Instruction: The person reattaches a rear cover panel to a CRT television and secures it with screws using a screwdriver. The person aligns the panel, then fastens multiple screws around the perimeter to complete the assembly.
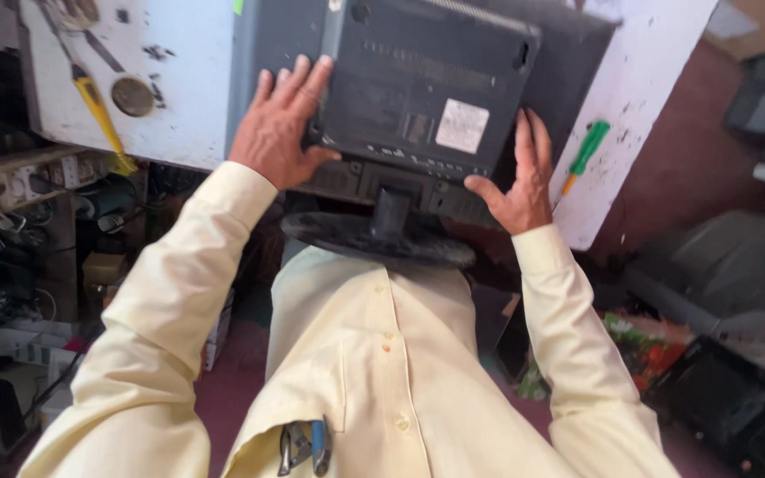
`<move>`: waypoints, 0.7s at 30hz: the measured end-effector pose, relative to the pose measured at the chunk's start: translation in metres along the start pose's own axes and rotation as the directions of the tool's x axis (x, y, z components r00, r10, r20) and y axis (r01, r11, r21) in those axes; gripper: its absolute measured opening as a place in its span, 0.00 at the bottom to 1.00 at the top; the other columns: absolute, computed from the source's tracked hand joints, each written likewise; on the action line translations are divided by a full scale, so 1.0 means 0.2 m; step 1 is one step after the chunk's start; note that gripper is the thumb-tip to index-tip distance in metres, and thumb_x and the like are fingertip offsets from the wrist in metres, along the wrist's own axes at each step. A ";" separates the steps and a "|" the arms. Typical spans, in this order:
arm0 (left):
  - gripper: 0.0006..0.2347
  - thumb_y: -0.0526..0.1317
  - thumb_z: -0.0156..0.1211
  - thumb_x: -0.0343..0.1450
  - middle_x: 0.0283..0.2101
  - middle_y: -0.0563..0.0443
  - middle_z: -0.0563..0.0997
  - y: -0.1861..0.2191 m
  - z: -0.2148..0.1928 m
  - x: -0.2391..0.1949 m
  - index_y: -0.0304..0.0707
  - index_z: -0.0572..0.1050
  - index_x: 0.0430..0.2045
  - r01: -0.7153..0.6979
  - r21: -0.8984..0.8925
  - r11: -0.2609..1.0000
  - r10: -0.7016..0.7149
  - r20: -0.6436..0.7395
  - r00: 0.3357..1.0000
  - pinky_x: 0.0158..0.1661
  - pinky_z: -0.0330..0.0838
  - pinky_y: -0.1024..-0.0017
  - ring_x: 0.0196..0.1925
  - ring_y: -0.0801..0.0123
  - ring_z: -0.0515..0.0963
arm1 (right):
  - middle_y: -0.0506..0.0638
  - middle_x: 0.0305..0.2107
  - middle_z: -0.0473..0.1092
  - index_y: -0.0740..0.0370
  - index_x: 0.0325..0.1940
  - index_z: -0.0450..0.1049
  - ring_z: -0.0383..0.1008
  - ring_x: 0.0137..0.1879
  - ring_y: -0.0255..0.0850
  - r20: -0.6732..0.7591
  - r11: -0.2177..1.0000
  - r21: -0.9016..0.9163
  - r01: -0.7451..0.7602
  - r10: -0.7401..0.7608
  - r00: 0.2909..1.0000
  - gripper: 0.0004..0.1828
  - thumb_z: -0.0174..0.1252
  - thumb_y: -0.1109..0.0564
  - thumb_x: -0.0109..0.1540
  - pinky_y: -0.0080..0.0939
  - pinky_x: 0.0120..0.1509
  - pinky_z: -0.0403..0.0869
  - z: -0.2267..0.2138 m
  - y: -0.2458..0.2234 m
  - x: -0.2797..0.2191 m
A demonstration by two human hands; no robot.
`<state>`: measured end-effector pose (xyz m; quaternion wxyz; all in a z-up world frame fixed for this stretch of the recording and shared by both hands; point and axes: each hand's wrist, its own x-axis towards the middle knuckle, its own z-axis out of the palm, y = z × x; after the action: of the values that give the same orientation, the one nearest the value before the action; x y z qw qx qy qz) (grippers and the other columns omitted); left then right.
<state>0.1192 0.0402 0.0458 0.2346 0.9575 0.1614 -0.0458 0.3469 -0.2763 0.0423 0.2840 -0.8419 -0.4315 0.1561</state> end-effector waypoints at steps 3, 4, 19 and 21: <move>0.53 0.54 0.76 0.60 0.71 0.30 0.60 0.04 -0.07 0.03 0.39 0.42 0.74 0.032 0.031 0.999 -0.034 0.051 0.998 0.70 0.50 0.51 0.71 0.40 0.63 | 0.70 0.75 0.51 0.64 0.82 0.47 0.55 0.79 0.65 0.003 1.000 -0.009 0.019 -0.019 1.000 0.62 0.67 0.27 0.59 0.58 0.81 0.60 -0.05 -0.06 0.12; 0.52 0.53 0.76 0.61 0.70 0.30 0.61 0.05 -0.09 0.03 0.39 0.42 0.74 0.039 0.030 0.999 -0.041 0.057 0.998 0.70 0.51 0.51 0.71 0.40 0.63 | 0.71 0.75 0.51 0.63 0.83 0.47 0.55 0.80 0.66 0.012 1.000 -0.005 0.011 -0.011 1.000 0.62 0.67 0.28 0.60 0.58 0.82 0.60 -0.06 -0.08 0.15; 0.57 0.60 0.79 0.53 0.61 0.33 0.65 0.09 -0.20 0.14 0.21 0.48 0.68 0.178 -0.072 0.981 -0.148 0.305 0.941 0.66 0.56 0.49 0.64 0.39 0.68 | 0.79 0.74 0.48 0.64 0.80 0.58 0.58 0.78 0.68 0.111 0.990 -0.127 -0.062 0.076 0.991 0.50 0.73 0.46 0.60 0.52 0.79 0.62 -0.06 -0.19 0.39; 0.54 0.61 0.78 0.55 0.57 0.34 0.67 0.10 -0.19 0.17 0.21 0.52 0.67 0.246 -0.185 0.951 -0.202 0.232 0.952 0.66 0.56 0.48 0.61 0.37 0.69 | 0.81 0.74 0.45 0.66 0.78 0.61 0.57 0.77 0.69 0.107 0.985 -0.154 -0.074 0.091 0.990 0.50 0.75 0.46 0.58 0.52 0.78 0.63 -0.07 -0.20 0.42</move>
<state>0.1574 0.0511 0.0821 0.3440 0.8922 0.2479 -0.1556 0.3775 -0.1943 0.0755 0.1885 -0.8678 -0.4219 0.1826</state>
